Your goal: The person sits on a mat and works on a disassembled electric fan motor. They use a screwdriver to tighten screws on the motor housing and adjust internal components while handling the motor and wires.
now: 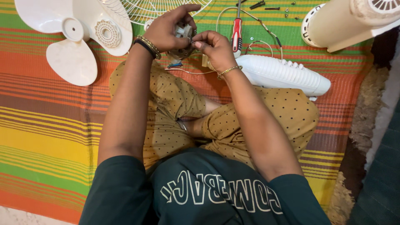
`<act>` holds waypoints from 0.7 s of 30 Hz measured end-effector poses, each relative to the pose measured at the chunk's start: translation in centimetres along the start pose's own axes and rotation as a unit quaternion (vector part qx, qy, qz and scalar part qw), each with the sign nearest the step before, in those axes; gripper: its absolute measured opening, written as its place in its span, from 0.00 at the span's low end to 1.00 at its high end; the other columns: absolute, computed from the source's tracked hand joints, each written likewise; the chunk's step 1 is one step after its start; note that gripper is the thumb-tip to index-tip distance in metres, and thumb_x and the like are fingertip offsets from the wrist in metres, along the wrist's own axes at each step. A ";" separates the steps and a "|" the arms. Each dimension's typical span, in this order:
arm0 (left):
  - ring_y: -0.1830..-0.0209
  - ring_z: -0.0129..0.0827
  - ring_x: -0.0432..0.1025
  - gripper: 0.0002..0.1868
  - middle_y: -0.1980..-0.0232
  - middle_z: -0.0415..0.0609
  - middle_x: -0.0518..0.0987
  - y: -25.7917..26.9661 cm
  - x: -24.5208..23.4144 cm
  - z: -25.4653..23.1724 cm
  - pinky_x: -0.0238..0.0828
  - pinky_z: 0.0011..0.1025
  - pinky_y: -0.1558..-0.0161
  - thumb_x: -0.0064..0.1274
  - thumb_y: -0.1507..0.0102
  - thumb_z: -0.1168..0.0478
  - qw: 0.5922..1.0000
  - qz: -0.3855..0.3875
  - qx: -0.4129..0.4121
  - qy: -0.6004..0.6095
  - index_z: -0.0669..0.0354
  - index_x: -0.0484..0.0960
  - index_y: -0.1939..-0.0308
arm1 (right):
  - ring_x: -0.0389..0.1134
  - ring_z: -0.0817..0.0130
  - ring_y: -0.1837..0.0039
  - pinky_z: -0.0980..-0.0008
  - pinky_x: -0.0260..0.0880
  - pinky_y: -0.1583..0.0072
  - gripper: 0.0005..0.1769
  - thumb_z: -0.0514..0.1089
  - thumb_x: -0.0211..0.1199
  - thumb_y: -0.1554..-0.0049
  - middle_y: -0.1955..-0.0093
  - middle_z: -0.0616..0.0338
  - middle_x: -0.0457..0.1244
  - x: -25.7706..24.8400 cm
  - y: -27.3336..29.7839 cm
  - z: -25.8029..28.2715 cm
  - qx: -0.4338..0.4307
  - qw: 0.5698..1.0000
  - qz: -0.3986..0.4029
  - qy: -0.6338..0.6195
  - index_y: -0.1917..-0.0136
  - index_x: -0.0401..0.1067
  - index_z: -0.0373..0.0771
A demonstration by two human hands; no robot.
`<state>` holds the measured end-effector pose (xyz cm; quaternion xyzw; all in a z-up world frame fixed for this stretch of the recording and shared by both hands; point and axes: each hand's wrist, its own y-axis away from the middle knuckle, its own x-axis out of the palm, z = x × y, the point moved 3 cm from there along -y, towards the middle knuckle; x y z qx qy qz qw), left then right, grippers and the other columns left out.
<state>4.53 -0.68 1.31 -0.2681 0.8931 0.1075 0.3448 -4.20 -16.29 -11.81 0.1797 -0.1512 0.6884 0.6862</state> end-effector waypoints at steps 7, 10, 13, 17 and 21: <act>0.48 0.35 0.77 0.45 0.47 0.46 0.81 0.1 0.0 0.1 0.75 0.32 0.42 0.61 0.44 0.63 0.999 0.015 -0.004 0.033 0.53 0.65 0.21 | 0.71 0.74 0.45 0.74 0.73 0.39 0.08 0.31 0.64 0.39 0.48 0.58 0.70 0.2 -0.4 0.1 -0.017 0.999 0.007 0.036 0.45 0.74 0.30; 0.48 0.35 0.77 0.45 0.48 0.46 0.81 0.1 0.0 0.1 0.75 0.32 0.42 0.61 0.44 0.63 0.999 0.021 -0.005 0.036 0.53 0.64 0.21 | 0.71 0.75 0.46 0.74 0.73 0.40 0.08 0.31 0.64 0.38 0.49 0.59 0.70 0.3 -0.5 0.1 -0.019 0.999 0.011 0.041 0.45 0.74 0.31; 0.48 0.35 0.77 0.46 0.47 0.47 0.81 0.1 -0.1 0.1 0.74 0.33 0.42 0.62 0.44 0.64 0.999 0.020 0.005 0.035 0.53 0.64 0.21 | 0.70 0.76 0.47 0.75 0.73 0.41 0.07 0.31 0.64 0.39 0.50 0.61 0.69 0.3 -0.6 0.0 -0.024 0.999 0.008 0.035 0.46 0.73 0.32; 0.47 0.35 0.76 0.46 0.46 0.47 0.80 0.0 -0.1 0.1 0.74 0.32 0.41 0.62 0.44 0.63 0.997 0.025 0.000 0.070 0.54 0.64 0.21 | 0.69 0.77 0.48 0.75 0.72 0.42 0.07 0.30 0.64 0.39 0.51 0.62 0.68 0.2 -0.7 -0.3 -0.043 0.997 0.004 0.058 0.46 0.71 0.32; 0.48 0.34 0.76 0.46 0.48 0.46 0.80 0.0 -0.1 0.0 0.74 0.32 0.42 0.62 0.45 0.64 0.999 0.021 -0.002 0.041 0.54 0.64 0.21 | 0.69 0.77 0.48 0.75 0.72 0.42 0.07 0.30 0.63 0.39 0.51 0.63 0.69 0.1 -0.9 -0.5 -0.034 0.998 0.017 0.051 0.47 0.72 0.32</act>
